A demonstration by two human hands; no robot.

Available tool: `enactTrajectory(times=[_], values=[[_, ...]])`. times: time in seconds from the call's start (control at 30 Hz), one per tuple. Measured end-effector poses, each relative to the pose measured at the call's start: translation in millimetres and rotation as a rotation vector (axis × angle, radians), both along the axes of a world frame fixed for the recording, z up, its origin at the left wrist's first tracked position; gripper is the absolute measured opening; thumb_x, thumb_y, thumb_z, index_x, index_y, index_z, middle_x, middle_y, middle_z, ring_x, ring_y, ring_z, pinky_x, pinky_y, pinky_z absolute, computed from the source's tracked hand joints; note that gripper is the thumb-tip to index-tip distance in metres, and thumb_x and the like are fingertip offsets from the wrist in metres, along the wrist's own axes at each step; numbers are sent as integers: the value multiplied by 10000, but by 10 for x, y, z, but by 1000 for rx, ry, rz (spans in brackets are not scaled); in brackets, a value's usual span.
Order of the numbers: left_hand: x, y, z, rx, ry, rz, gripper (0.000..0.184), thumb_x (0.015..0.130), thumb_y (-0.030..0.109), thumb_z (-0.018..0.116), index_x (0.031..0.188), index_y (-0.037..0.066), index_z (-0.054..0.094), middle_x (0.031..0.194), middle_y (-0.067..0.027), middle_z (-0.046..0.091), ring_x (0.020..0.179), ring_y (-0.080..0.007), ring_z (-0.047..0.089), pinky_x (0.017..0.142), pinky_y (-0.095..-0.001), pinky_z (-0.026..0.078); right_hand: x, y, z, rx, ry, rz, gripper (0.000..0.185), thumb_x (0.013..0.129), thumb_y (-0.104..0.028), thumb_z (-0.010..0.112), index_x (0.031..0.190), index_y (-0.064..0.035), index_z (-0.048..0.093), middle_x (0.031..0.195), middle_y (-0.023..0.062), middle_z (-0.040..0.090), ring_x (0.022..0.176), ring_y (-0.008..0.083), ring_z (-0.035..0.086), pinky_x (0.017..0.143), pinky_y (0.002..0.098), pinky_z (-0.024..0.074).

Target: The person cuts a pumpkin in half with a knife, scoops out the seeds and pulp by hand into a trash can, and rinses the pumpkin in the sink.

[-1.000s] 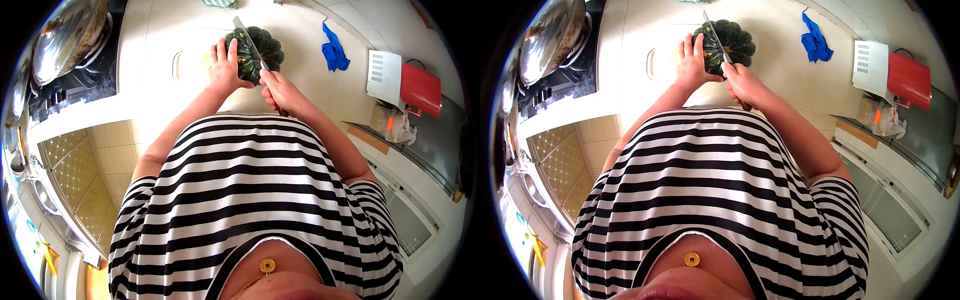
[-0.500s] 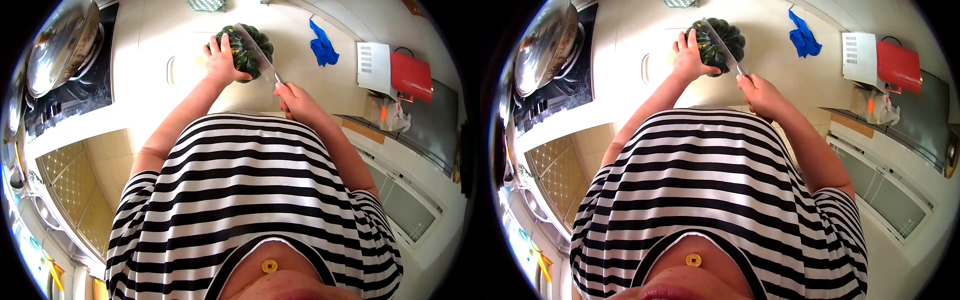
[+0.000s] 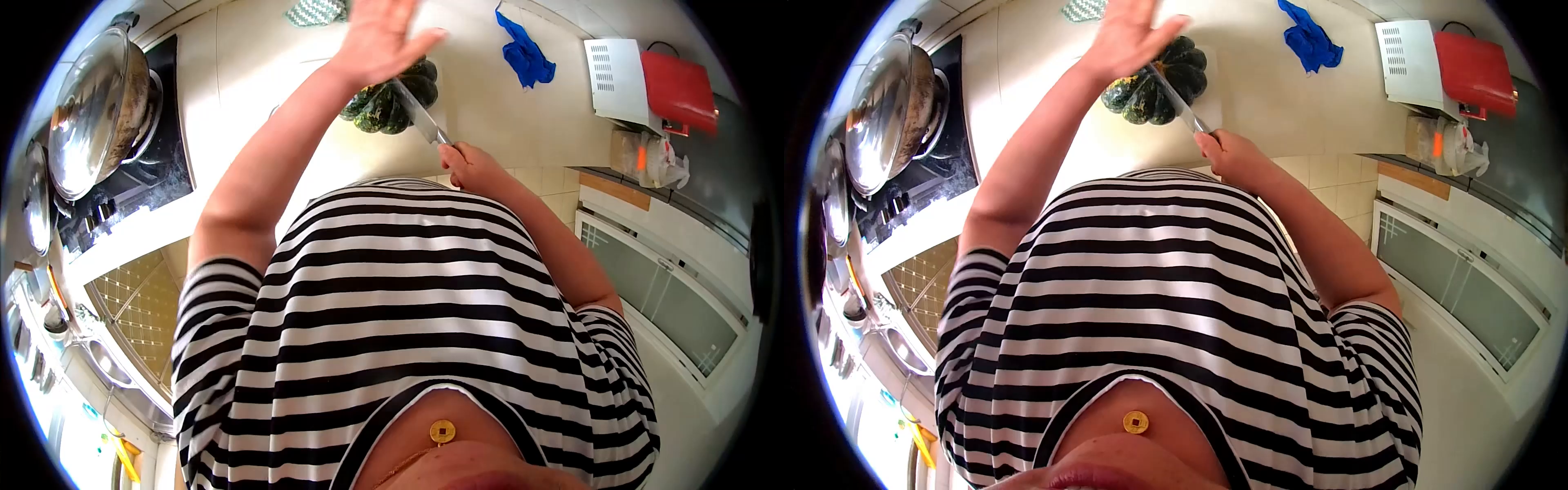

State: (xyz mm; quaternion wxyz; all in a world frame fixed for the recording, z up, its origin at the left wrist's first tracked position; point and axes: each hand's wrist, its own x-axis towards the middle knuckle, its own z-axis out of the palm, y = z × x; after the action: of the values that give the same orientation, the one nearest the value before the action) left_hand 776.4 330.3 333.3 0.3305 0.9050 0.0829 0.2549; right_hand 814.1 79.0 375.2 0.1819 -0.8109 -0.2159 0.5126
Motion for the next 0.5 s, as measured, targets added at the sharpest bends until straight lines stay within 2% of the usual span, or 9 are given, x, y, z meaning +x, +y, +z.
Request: enactTrajectory(times=[0.03,0.07,0.1,0.13,0.17,0.23,0.37,0.43,0.5], values=[[165,-67,66,106,28,-40,773,889,545,445,1448,75,190,1487,-260,110,1387,-405,91,1122,-478,117,1,9,-3,6,0,-6,468,923,-452,436,877,-2,555,654,64,520,570,150,504,577,311,429],[253,-109,116,61,28,-175,753,881,503,483,1437,69,221,1485,-254,129,1382,-420,100,1117,-495,121,-8,9,-2,23,-7,-1,469,928,-440,431,891,9,562,683,88,545,604,178,525,605,328,438],[450,-291,-242,277,20,-45,808,851,704,326,1463,194,190,1517,-137,141,1409,-300,90,1136,-460,122,-25,-6,0,37,-12,0,472,932,-429,426,904,20,570,712,111,571,637,206,547,632,346,447],[465,-362,-441,312,115,-84,839,826,749,267,1466,213,179,1523,-125,121,1412,-293,72,1140,-460,107,-38,-13,-1,39,-8,-12,472,932,-429,426,904,20,570,712,111,571,637,206,547,632,346,447],[474,-372,-544,348,210,-123,873,801,794,208,1469,232,168,1529,-114,101,1415,-286,55,1144,-460,92,-45,-10,-4,39,-45,12,476,934,-424,426,925,27,576,768,155,589,701,261,564,675,365,447],[387,-403,-533,348,321,-171,859,811,780,240,1470,235,162,1531,-110,93,1417,-278,49,1144,-457,83,-60,-6,-30,33,-110,59,487,936,-415,426,967,43,588,880,244,625,831,369,598,759,404,447],[383,-377,-577,383,280,-187,807,844,740,242,1473,241,149,1532,-104,90,1418,-268,45,1144,-463,70,-2,16,-176,-1,-41,62,495,932,-427,434,967,42,589,896,255,625,855,386,599,770,402,453],[355,-379,-605,526,357,-200,761,871,701,250,1472,245,149,1534,-96,91,1419,-263,54,1139,-476,73,-44,-23,-344,111,-131,72,488,943,-436,413,866,25,556,754,163,588,680,281,552,661,376,437],[349,-374,-610,533,351,-211,750,877,691,252,1472,246,150,1535,-94,92,1419,-261,56,1136,-484,74,-44,-32,-439,96,-95,59,519,937,-458,416,879,37,562,760,195,599,698,327,561,665,401,439]])
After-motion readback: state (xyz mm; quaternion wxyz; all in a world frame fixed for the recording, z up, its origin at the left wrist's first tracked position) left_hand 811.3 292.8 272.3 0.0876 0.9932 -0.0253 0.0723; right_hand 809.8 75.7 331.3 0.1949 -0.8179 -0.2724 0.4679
